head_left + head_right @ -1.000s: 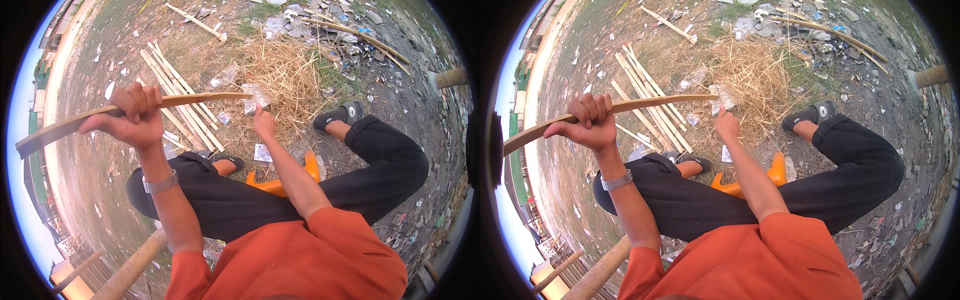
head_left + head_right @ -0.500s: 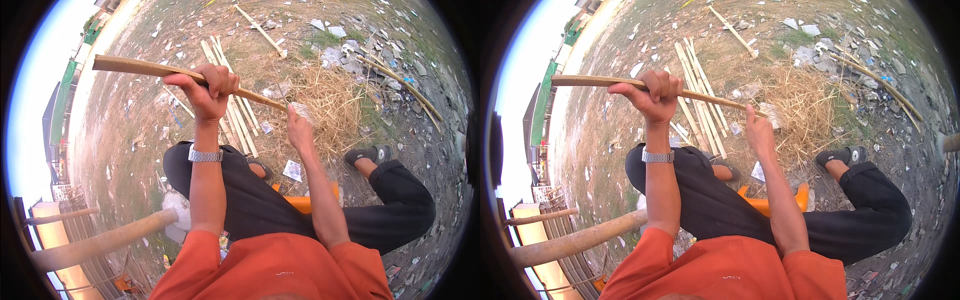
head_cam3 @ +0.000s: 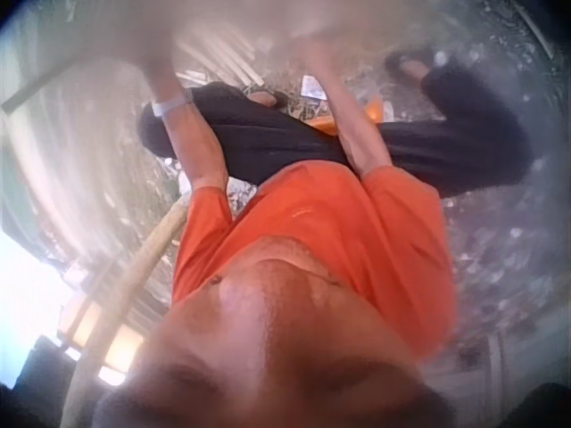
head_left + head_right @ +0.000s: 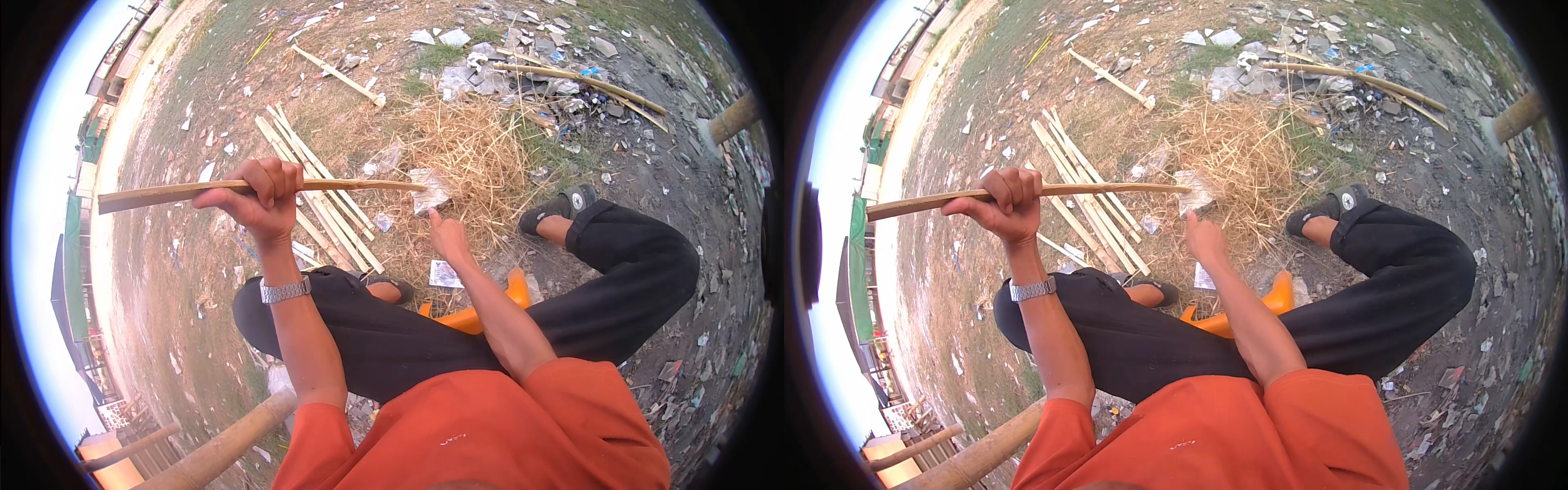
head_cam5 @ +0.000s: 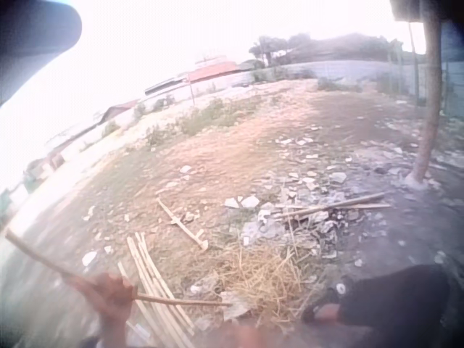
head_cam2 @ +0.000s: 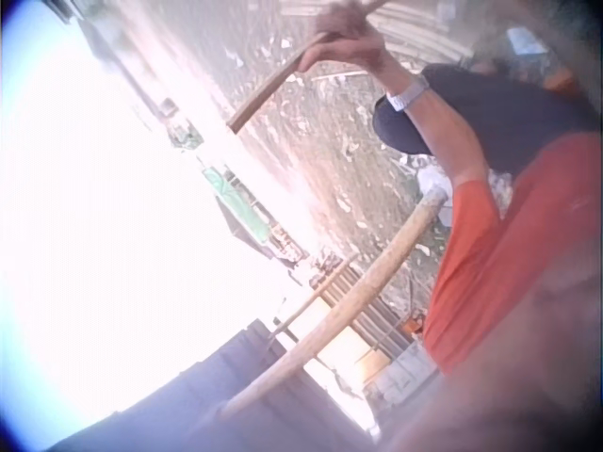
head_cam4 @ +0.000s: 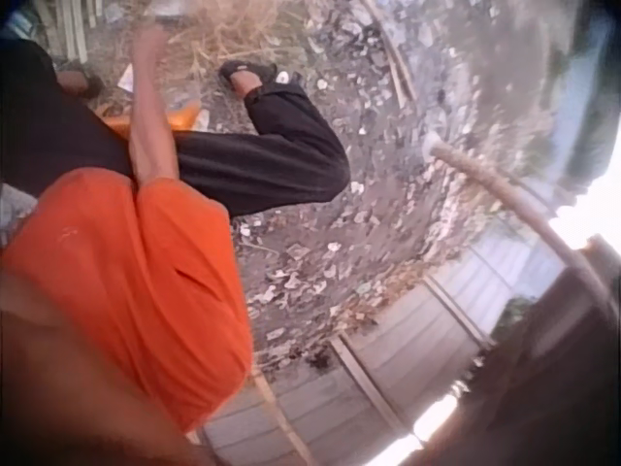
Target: The person sits on a small stool outdoors and uses a small knife to shave a long, thin piece of bamboo. They hold the bamboo with their left hand and carefully scrape the surface with the knife in their right hand, creating thin shavings.
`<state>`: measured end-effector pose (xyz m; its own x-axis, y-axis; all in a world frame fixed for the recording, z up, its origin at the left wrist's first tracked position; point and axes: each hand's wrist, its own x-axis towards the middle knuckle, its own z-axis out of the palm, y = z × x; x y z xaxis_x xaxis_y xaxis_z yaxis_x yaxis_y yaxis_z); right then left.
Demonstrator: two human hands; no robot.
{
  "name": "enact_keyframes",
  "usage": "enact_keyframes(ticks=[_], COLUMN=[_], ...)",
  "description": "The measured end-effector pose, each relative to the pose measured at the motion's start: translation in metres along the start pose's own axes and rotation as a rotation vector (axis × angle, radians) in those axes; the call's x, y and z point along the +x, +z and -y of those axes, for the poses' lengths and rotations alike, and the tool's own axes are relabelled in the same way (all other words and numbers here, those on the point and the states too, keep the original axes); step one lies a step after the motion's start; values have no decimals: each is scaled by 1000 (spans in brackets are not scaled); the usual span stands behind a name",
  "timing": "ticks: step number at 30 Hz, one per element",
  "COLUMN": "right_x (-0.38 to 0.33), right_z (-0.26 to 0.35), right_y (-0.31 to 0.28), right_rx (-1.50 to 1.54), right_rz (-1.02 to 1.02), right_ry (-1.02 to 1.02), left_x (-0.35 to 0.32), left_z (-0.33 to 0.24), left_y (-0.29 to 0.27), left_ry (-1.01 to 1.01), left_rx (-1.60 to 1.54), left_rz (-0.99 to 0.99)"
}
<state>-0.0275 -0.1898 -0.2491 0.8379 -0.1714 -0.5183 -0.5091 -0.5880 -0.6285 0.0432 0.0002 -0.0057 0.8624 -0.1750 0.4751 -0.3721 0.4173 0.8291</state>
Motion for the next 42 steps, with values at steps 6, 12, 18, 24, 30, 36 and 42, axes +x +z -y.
enact_keyframes(ticks=[6,12,18,24,30,36,42], right_x=[-35,-15,-11,9,31,50,35], right_z=[74,41,47,28,20,-24,-26], right_y=[-25,-3,1,7,20,52,57], right_rx=[305,231,307,287,287,210,292], right_rz=[46,-44,66,63,31,-48,-82], right_ry=[-236,-122,-78,-61,-12,127,36], left_x=[2,7,8,14,15,13,10], left_z=[3,6,8,11,10,10,8], left_y=[-5,-8,2,-1,0,5,-8], left_ry=[-16,1,-7,2,-24,-17,-5], left_rx=[-44,-152,-85,-193,-117,-156,-178], left_rz=[98,193,213,253,212,261,220])
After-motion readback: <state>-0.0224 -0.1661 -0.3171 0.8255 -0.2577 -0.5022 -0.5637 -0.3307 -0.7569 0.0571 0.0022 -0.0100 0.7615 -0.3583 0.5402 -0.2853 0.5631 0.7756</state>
